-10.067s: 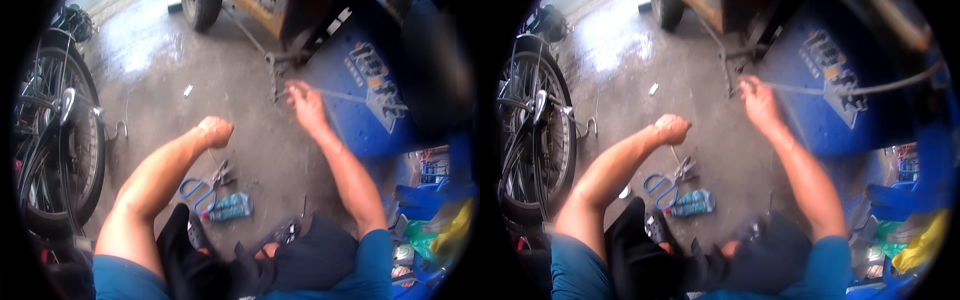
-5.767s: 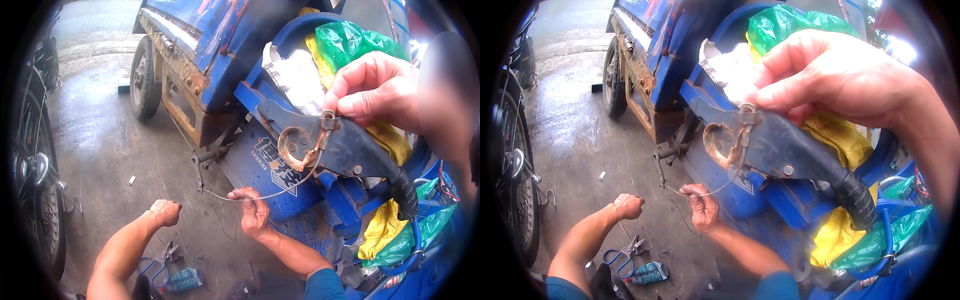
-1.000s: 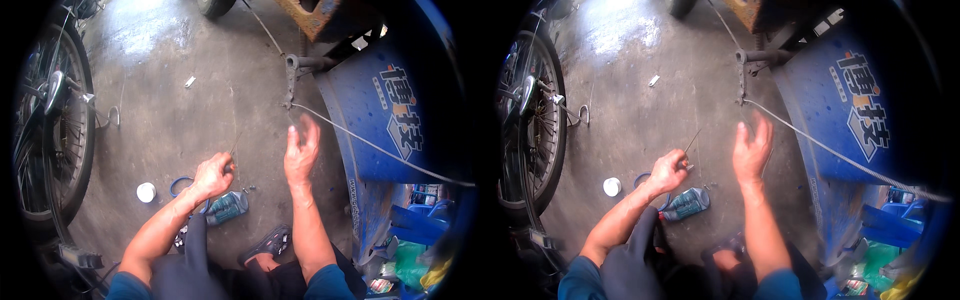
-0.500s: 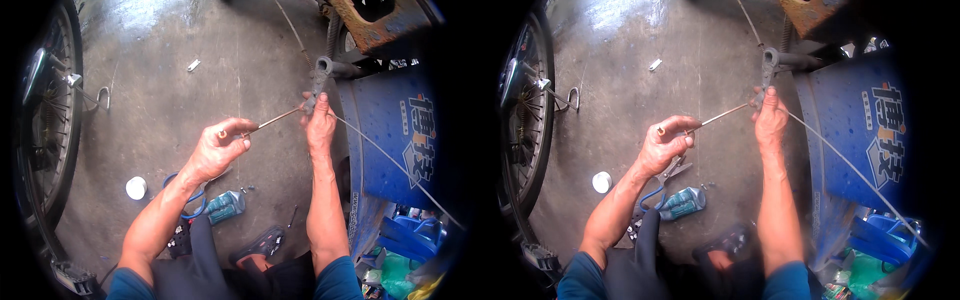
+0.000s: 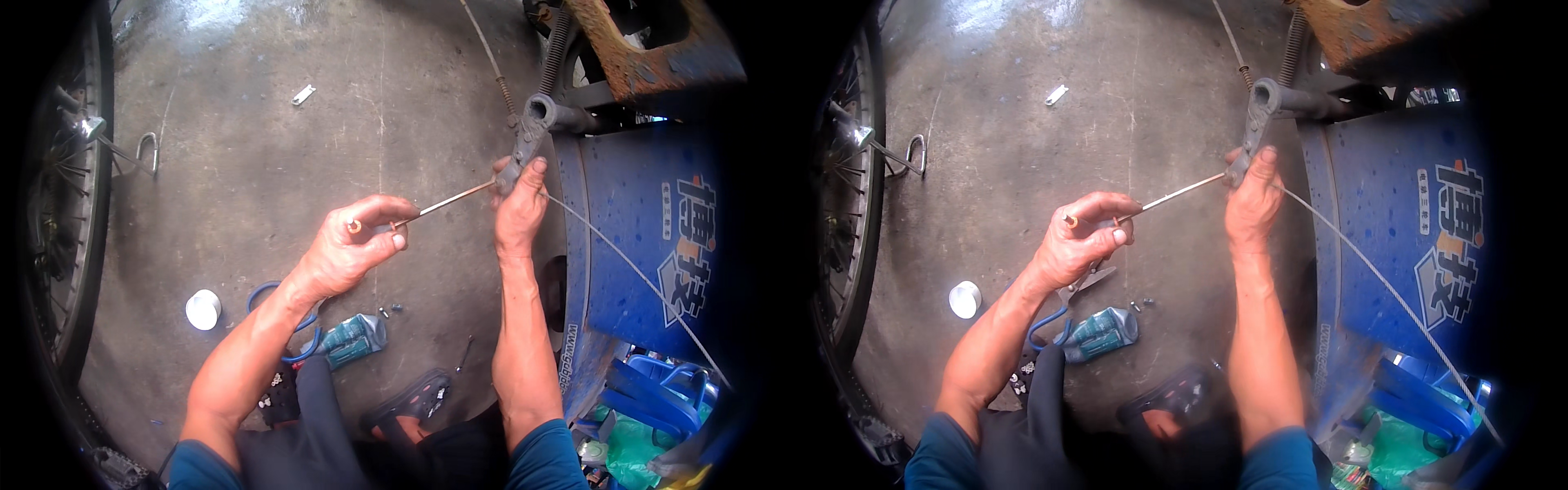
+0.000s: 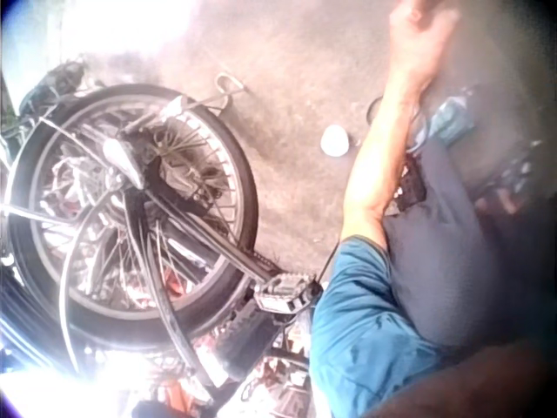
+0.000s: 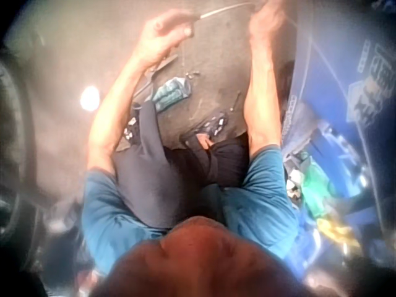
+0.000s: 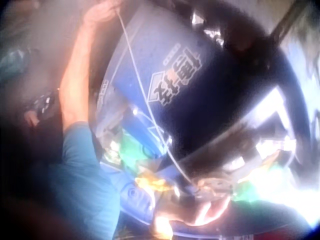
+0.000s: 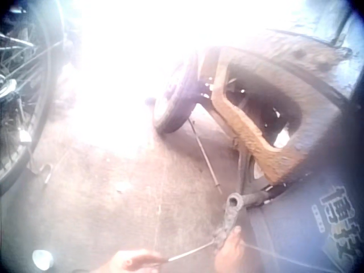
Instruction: The person threads a metal brake cable through a mechanical housing on a vehicle frame, using a screwdriver to guide and position the wire.
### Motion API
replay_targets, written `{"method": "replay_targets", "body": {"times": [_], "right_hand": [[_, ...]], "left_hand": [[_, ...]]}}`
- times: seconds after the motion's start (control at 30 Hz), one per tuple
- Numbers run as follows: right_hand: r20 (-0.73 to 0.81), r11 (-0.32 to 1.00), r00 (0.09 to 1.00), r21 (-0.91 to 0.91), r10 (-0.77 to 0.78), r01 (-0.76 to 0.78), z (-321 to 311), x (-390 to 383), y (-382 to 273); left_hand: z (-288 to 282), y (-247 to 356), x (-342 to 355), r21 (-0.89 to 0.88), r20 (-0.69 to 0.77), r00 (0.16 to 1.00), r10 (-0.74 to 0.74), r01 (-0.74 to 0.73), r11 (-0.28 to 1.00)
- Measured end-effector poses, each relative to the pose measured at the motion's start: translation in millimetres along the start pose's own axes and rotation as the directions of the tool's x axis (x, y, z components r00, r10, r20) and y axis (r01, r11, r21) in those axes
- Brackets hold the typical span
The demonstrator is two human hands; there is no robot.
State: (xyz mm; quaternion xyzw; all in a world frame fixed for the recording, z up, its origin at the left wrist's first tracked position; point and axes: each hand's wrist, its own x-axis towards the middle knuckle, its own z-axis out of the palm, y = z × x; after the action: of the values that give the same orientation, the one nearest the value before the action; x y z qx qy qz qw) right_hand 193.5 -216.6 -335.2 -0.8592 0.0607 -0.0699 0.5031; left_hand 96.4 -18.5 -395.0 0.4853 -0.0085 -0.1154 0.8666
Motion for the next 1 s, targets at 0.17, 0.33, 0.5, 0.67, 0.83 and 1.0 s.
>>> {"method": "replay_targets", "body": {"times": [0.17,0.33,0.5,0.67,0.83,1.0], "right_hand": [[0.070,0.999,0.998,0.033,0.003,-0.005,-5.0,3.5,6.1],[0.058,1.000,0.998,-0.003,-0.006,0.006,-6.3,5.8,9.9],[0.079,1.000,0.997,-0.008,0.000,0.000,-6.8,6.6,10.6],[0.082,1.000,0.997,-0.014,-0.008,0.009,-5.9,5.3,8.8],[0.131,1.000,0.991,0.014,0.003,-0.005,-9.1,6.4,8.7],[0.143,1.000,0.990,-0.001,-0.009,0.009,-9.9,7.1,9.9]], "left_hand": [[-4.3,-5.4,1.3,0.155,0.077,0.989,0.128,-0.139,0.978],[-3.5,16.2,5.4,0.497,0.196,0.951,0.239,-0.307,0.812],[-6.2,40.9,8.5,0.707,0.374,0.878,0.299,-0.479,0.520],[-9.5,50.3,16.4,0.737,0.498,0.795,0.346,-0.599,0.314],[-26.0,51.1,29.0,0.710,0.429,0.845,0.318,-0.533,0.459],[-30.0,68.8,38.4,0.809,0.555,0.795,0.244,-0.584,0.063]]}}
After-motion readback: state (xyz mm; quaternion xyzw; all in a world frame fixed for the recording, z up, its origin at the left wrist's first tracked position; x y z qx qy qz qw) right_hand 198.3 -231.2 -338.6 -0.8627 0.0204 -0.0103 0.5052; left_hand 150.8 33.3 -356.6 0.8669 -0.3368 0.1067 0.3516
